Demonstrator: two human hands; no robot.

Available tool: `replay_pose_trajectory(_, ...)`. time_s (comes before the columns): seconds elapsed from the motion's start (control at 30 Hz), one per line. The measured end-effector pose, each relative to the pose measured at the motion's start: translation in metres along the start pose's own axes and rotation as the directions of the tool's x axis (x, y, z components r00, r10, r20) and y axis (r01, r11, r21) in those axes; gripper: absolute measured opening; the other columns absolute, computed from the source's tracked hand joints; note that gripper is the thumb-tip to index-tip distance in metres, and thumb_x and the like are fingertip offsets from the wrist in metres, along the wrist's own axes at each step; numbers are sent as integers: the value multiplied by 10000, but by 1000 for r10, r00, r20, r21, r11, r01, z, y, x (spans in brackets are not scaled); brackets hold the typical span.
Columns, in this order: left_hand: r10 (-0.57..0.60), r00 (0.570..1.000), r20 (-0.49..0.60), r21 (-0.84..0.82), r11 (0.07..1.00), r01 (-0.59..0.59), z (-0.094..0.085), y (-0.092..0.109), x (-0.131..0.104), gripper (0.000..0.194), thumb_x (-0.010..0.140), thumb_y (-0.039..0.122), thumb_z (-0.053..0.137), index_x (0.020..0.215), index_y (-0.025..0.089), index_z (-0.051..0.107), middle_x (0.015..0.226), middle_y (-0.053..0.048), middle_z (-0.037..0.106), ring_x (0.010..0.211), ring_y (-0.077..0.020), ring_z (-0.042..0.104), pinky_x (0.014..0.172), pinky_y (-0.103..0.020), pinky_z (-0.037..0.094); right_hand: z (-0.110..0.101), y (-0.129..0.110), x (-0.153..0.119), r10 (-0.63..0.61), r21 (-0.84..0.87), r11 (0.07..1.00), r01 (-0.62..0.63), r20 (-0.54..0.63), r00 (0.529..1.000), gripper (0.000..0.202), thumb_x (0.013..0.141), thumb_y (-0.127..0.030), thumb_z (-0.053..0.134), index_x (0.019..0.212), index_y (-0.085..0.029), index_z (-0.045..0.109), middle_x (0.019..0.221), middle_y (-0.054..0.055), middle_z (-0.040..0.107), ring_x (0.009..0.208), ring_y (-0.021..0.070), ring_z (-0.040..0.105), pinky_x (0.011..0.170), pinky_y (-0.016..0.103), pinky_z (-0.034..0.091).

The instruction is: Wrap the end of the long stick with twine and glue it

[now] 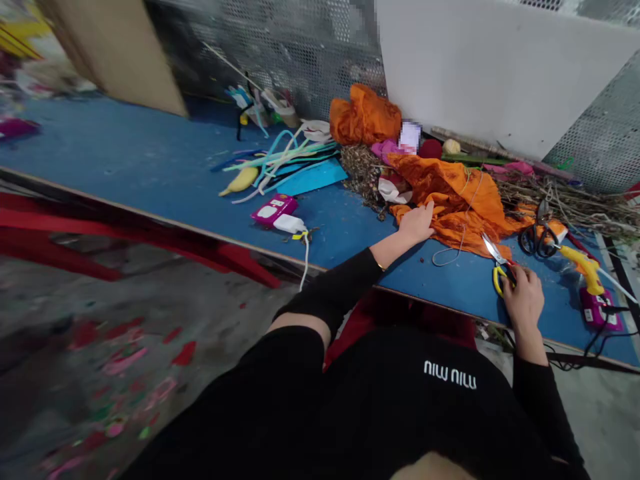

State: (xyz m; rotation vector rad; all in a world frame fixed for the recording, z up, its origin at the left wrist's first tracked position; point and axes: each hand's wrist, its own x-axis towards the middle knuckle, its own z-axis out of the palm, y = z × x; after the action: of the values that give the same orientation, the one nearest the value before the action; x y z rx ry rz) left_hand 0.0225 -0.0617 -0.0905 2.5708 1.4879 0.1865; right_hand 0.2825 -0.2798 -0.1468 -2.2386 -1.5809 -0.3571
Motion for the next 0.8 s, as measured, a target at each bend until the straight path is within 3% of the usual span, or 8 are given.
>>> replay_pose_trajectory(0.07,28,999,-18,13,1000,-28,-3,4,11,399,963,204,553,1342,106,630,1233,-166,722,1138,-293,698,912,-358,531,2,0,-2,25,-8,1000,-25,0,1000,385,966,-374,561,1264,-174,700,1186,157,689,998,275,599,838,359,458)
replay_pose_trajectory(0.1,49,998,-33,20,999,-48,-6,6,16,337,974,160,490,1248,126,683,1204,-148,731,1123,-280,704,900,-349,528,3,0,-2,31,-20,999,-31,10,999,386,971,-383,558,1261,-172,700,1181,160,692,990,277,601,839,361,461)
replay_pose_trajectory(0.17,88,993,-81,39,996,-85,-16,12,25,348,992,138,416,1185,142,705,1221,-138,720,1125,-273,703,884,-347,523,2,0,0,33,-47,998,-31,39,999,411,972,-393,563,1284,-151,676,1181,173,694,991,284,607,851,369,469)
replay_pose_trajectory(0.3,108,979,-172,90,992,-94,-36,20,49,426,1009,208,441,1405,112,564,1321,-189,669,1129,-304,698,866,-376,520,-5,1,5,-18,-100,994,33,141,990,441,951,-353,590,1320,-113,606,1123,178,703,970,286,622,851,368,479)
replay_pose_trajectory(0.4,103,987,-123,141,986,-85,-38,23,66,468,940,255,604,1361,53,578,1174,-206,726,1057,-329,717,811,-372,524,-11,0,9,-64,-114,990,86,186,980,429,937,-327,594,1315,-123,588,1067,150,699,948,271,634,819,344,480)
replay_pose_trajectory(0.47,130,987,-91,154,981,-115,-33,25,71,350,931,193,593,1247,53,643,1068,-187,748,1009,-315,727,785,-358,518,-14,-2,9,-47,-119,990,70,186,982,435,921,-327,607,1308,-128,586,1045,135,697,938,262,647,800,330,485)
replay_pose_trajectory(0.6,216,964,-153,151,970,-193,-20,24,63,372,1007,79,344,1203,70,659,1172,-212,703,1078,-303,694,823,-385,507,-22,-4,2,29,-123,992,-13,133,991,479,909,-330,608,1348,-145,558,1132,143,677,926,249,672,722,310,494)
replay_pose_trajectory(0.8,250,945,-210,114,966,-230,-22,9,35,318,1013,122,386,1134,96,679,1244,-198,667,1097,-294,667,847,-381,506,-35,4,-7,99,-65,994,-85,262,960,519,931,-387,584,1405,-182,534,1171,138,685,943,274,706,713,345,538)
